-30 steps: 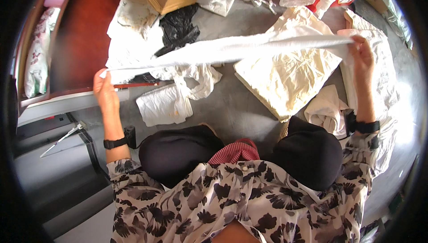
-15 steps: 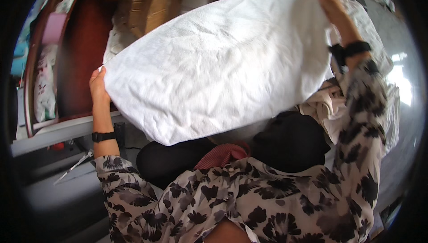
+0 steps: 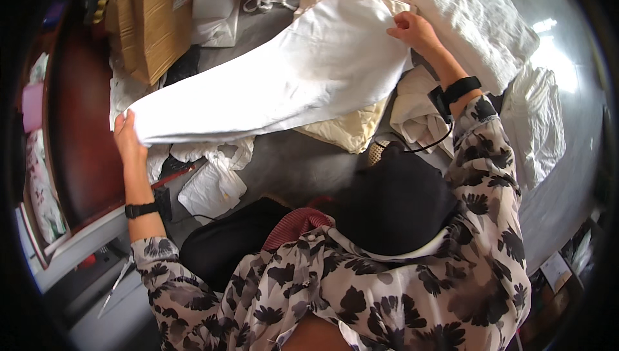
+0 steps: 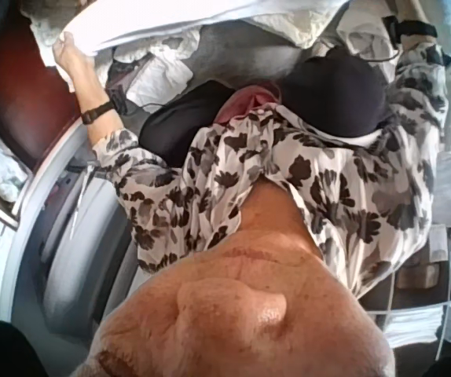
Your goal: The person sits on the floor and repeatedly picks up white poly mailers, unfolds them, and folds them into smaller rectangles. The person handles the mailers one at a time, placing the folded items into a growing stack on the floor.
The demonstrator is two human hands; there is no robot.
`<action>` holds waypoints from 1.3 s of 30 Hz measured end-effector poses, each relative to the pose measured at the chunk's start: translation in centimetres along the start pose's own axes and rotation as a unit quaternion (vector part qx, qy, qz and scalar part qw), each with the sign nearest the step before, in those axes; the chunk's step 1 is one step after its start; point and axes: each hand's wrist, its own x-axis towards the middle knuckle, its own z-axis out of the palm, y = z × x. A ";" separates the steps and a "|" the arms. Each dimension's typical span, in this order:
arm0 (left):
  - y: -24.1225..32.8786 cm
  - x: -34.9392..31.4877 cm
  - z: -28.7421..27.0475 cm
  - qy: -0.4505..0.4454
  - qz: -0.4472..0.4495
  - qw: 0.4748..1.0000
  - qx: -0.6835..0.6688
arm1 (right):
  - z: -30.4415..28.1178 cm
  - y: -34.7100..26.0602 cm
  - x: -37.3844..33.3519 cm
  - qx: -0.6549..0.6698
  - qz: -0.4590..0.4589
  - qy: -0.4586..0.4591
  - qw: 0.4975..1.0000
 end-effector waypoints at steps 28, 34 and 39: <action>5.5 -0.2 -2.8 0.005 0.087 0.996 0.034 | 3.1 3.9 -2.5 0.240 0.089 0.116 0.960; 4.4 0.2 -3.6 0.021 0.105 0.994 0.027 | 3.5 3.9 -2.3 0.274 0.067 0.147 0.948; 3.8 1.2 -4.4 0.013 0.106 0.993 0.050 | 0.9 1.4 -3.1 0.288 0.045 0.158 0.944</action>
